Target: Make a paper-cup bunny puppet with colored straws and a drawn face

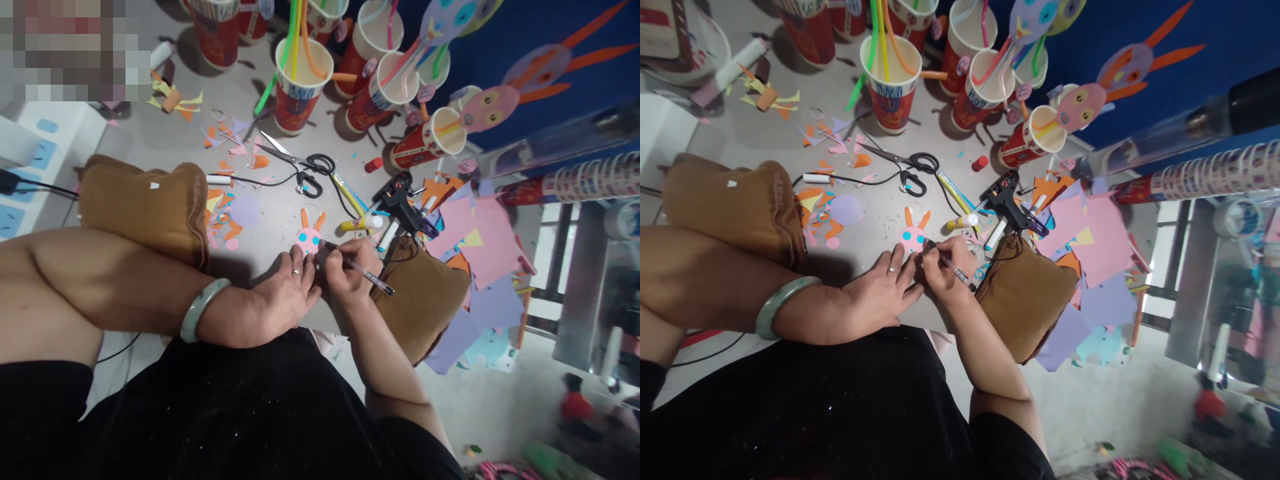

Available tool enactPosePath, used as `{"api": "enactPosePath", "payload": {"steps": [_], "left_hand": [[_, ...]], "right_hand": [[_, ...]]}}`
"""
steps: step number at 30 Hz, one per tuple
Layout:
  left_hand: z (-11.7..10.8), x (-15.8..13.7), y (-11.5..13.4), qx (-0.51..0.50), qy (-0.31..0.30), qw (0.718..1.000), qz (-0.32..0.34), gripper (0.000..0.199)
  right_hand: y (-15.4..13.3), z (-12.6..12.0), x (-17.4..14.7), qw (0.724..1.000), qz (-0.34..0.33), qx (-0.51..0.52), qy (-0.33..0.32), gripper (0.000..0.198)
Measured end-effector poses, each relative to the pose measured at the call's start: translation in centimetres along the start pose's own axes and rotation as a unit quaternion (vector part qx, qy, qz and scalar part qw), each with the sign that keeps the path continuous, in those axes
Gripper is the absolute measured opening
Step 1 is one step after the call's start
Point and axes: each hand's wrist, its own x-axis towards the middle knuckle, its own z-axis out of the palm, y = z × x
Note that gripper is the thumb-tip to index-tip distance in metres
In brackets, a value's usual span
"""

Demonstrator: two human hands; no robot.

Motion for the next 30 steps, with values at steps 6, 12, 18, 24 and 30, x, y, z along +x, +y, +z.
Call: {"api": "enactPosePath", "payload": {"steps": [6,12,18,24,30], "left_hand": [[-0.36,-0.16,0.09,0.023,-0.017,1.000,-0.001,0.071],[-0.14,-0.23,0.00,0.025,-0.009,1.000,-0.001,0.070],[-0.36,-0.21,0.03,0.008,-0.007,1.000,-0.006,0.068],[-0.96,-0.29,0.00,0.036,-0.037,0.999,0.006,0.072],[-0.47,-0.31,0.06,0.019,-0.009,1.000,-0.001,0.069]], "right_hand": [[0.22,0.08,-0.24,1.000,0.016,0.004,-0.008,0.010],[0.50,-0.05,-0.42,0.999,0.024,0.000,-0.024,0.010],[0.23,0.03,-0.32,0.999,0.027,0.029,0.001,0.008],[0.21,0.10,-0.44,1.000,0.003,0.024,0.018,0.007],[0.45,0.02,-0.60,1.000,0.015,0.010,-0.024,0.009]]}}
